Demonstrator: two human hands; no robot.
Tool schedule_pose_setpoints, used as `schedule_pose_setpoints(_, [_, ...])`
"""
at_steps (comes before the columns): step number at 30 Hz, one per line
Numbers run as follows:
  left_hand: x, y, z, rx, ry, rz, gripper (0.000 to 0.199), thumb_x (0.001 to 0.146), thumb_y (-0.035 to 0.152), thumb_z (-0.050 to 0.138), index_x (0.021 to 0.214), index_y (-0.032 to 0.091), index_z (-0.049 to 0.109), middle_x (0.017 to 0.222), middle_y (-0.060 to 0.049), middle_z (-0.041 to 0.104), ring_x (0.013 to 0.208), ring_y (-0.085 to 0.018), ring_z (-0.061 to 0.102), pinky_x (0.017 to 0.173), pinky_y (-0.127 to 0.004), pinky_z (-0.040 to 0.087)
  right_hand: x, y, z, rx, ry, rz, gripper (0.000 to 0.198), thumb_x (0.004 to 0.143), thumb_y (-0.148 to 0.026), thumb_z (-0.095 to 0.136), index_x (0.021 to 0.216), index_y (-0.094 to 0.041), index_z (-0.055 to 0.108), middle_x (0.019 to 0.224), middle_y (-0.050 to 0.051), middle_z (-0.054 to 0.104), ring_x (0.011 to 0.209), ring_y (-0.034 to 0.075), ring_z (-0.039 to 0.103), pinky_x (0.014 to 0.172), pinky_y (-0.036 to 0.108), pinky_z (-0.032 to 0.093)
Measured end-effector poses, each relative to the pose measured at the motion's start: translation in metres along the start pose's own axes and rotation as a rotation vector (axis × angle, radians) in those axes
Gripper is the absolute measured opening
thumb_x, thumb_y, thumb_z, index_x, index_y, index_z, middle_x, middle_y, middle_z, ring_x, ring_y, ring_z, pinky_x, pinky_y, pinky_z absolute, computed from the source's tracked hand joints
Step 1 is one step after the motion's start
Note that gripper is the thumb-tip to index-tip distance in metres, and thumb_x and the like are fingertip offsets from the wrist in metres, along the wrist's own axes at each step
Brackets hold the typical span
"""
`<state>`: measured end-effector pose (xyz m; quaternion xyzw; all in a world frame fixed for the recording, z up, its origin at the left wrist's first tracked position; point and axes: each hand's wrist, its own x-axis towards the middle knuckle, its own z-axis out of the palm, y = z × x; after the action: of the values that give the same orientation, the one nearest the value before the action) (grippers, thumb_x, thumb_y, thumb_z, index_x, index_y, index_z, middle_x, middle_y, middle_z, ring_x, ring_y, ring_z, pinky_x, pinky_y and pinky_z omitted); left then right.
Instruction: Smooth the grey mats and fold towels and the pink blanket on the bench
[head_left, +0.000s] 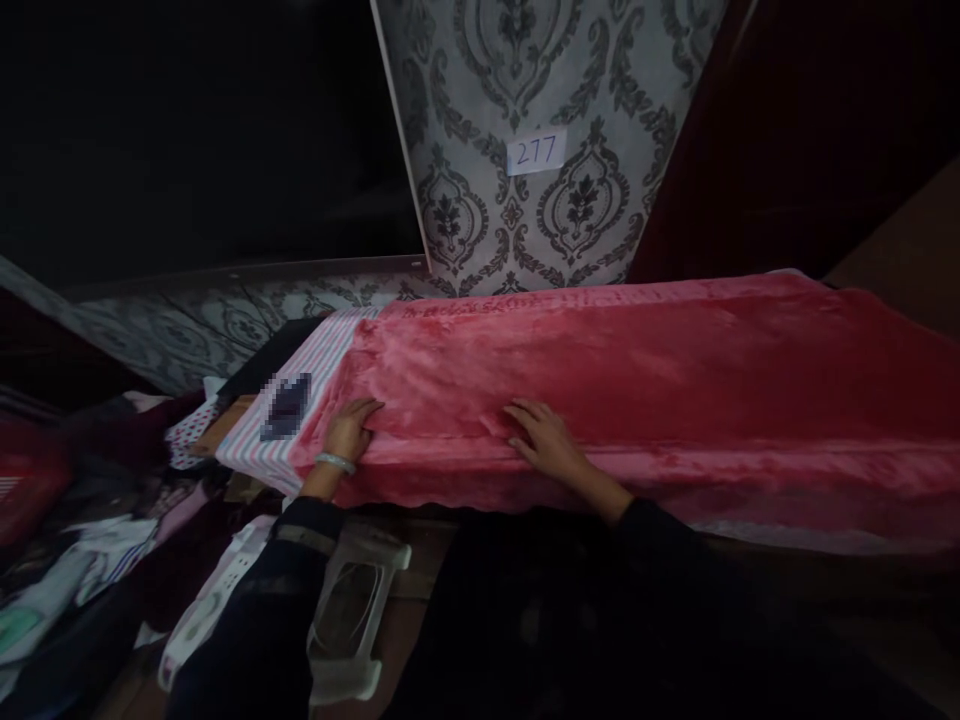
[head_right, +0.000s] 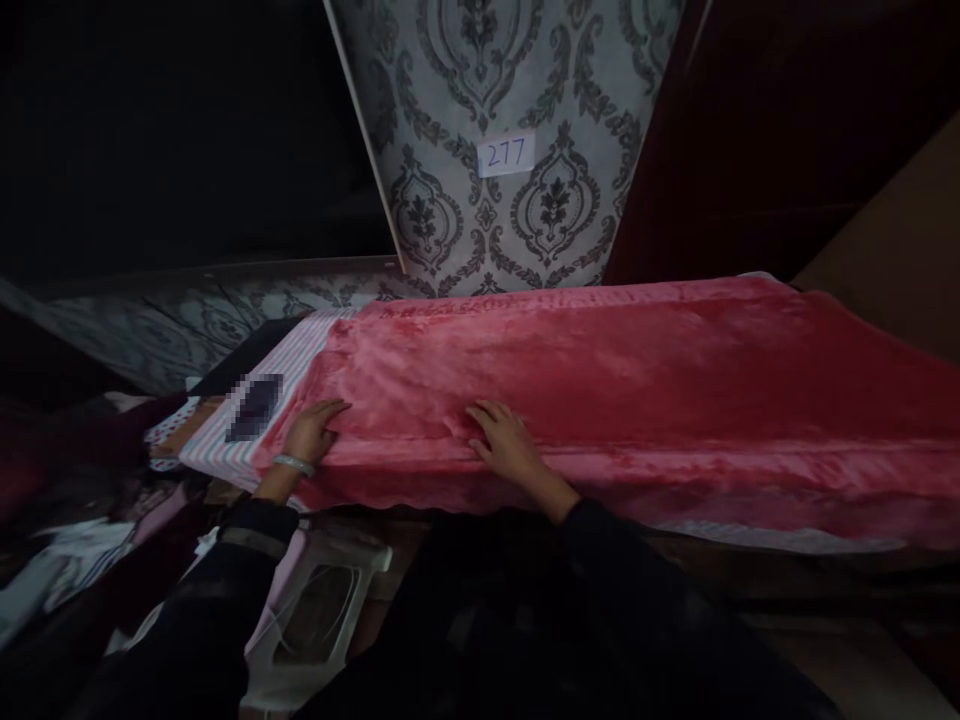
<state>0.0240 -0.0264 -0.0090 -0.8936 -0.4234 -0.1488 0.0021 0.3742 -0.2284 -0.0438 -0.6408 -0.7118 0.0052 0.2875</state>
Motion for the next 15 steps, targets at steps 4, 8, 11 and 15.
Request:
schedule_pose_setpoints(4, [-0.009,-0.004,0.000,0.043,0.026,-0.072,0.071,0.067,0.006,0.051,0.135,0.016,0.064,0.143,-0.012,0.063,0.136,-0.030,0.054,0.120,-0.052,0.038,0.012,-0.005,0.008,-0.092,-0.094,0.044,0.058,0.093,-0.020,0.052,0.150,-0.021,0.052,0.152,0.014,0.051,0.137,0.031,0.046,0.111,0.052,0.041])
schedule_pose_setpoints(8, [-0.013,-0.012,-0.006,0.064,0.027,-0.117,0.067,0.068,0.005,0.051,0.132,0.017,0.068,0.143,-0.013,0.062,0.137,-0.030,0.054,0.119,-0.049,0.039,0.017,0.000,0.006,-0.090,-0.110,0.038,0.061,0.089,-0.010,0.047,0.148,-0.027,0.056,0.147,0.010,0.057,0.131,0.031,0.052,0.105,0.053,0.045])
schedule_pose_setpoints(11, [-0.013,-0.019,-0.015,0.050,0.032,-0.119,0.064,0.066,0.004,0.052,0.125,0.019,0.072,0.134,-0.010,0.069,0.131,-0.028,0.060,0.114,-0.044,0.045,0.024,0.001,0.000,-0.029,-0.051,-0.011,0.055,0.092,-0.013,0.047,0.143,-0.028,0.061,0.142,0.007,0.061,0.128,0.029,0.056,0.107,0.052,0.046])
schedule_pose_setpoints(15, [-0.022,-0.031,-0.028,0.056,0.077,-0.115,0.060,0.068,0.005,0.050,0.121,0.018,0.074,0.130,-0.011,0.071,0.127,-0.028,0.062,0.110,-0.044,0.047,0.024,0.001,-0.006,0.029,0.031,-0.132,0.058,0.090,-0.013,0.044,0.143,-0.031,0.061,0.142,0.001,0.062,0.134,0.024,0.054,0.114,0.051,0.042])
